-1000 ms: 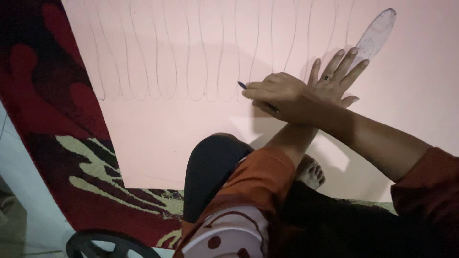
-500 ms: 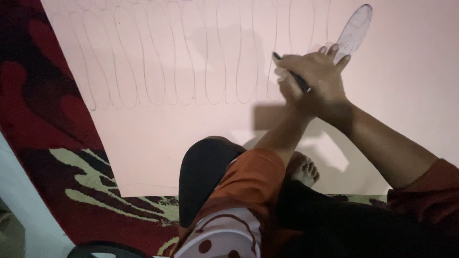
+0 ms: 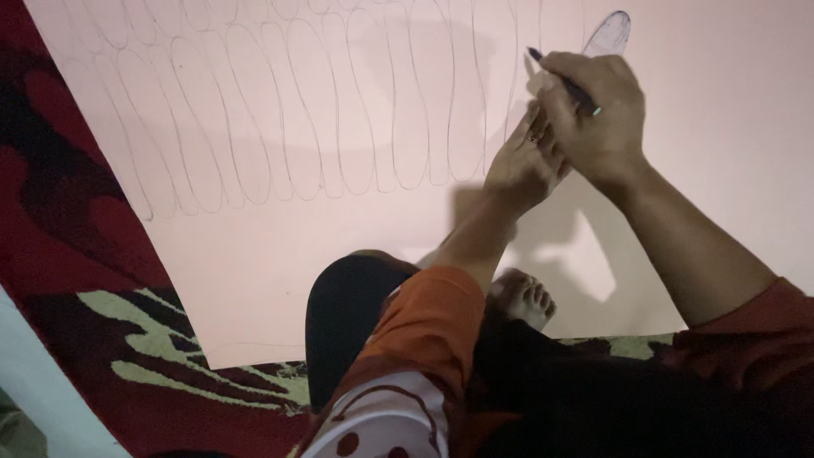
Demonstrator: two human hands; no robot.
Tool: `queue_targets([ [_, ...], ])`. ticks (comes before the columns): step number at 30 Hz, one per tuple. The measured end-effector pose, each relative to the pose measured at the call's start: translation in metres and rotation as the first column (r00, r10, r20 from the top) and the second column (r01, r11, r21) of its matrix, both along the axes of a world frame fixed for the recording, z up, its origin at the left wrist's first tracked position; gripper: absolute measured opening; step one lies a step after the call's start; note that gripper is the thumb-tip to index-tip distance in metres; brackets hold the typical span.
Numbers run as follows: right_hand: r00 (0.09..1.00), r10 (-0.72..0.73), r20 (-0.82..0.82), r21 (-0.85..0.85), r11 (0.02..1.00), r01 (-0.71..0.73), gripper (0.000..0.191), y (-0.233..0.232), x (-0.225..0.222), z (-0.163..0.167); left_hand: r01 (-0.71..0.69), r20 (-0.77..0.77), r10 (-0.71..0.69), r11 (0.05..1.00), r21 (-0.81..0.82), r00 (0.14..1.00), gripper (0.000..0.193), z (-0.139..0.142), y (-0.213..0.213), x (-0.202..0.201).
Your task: The person uses a shoe-shaped template and a pencil to trace multiple identical outlines onto a large sheet of paper. They repeatedly reposition the template and trace its perimeter to create a grid of shapes.
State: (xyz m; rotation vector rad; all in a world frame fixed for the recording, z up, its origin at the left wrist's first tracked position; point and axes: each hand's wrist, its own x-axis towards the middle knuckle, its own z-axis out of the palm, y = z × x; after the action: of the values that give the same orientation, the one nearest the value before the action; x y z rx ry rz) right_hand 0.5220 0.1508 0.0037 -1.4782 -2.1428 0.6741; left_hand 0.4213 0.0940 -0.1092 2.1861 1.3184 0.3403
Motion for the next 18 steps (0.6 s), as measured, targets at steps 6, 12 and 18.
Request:
queue_targets([
  [6, 0.999, -0.022, -0.03, 0.002, 1.0, 0.022, 0.017, 0.001, 0.014, -0.006, 0.065, -0.119, -0.081, 0.988, -0.137, 0.99, 0.066, 0.018, 0.006, -0.001],
  [12, 0.94, -0.132, -0.314, 0.023, 0.989, 0.147, 0.014, -0.019, 0.049, 0.0, 0.174, -0.258, -0.231, 0.959, -0.226, 0.938, 0.065, 0.041, 0.036, -0.028],
  [18, 0.913, -0.283, -0.293, -0.17, 0.955, 0.241, 0.011, -0.079, 0.055, -0.008, 0.01, -0.375, -0.086, 0.98, -0.199, 0.923, 0.066, 0.048, 0.057, -0.066],
])
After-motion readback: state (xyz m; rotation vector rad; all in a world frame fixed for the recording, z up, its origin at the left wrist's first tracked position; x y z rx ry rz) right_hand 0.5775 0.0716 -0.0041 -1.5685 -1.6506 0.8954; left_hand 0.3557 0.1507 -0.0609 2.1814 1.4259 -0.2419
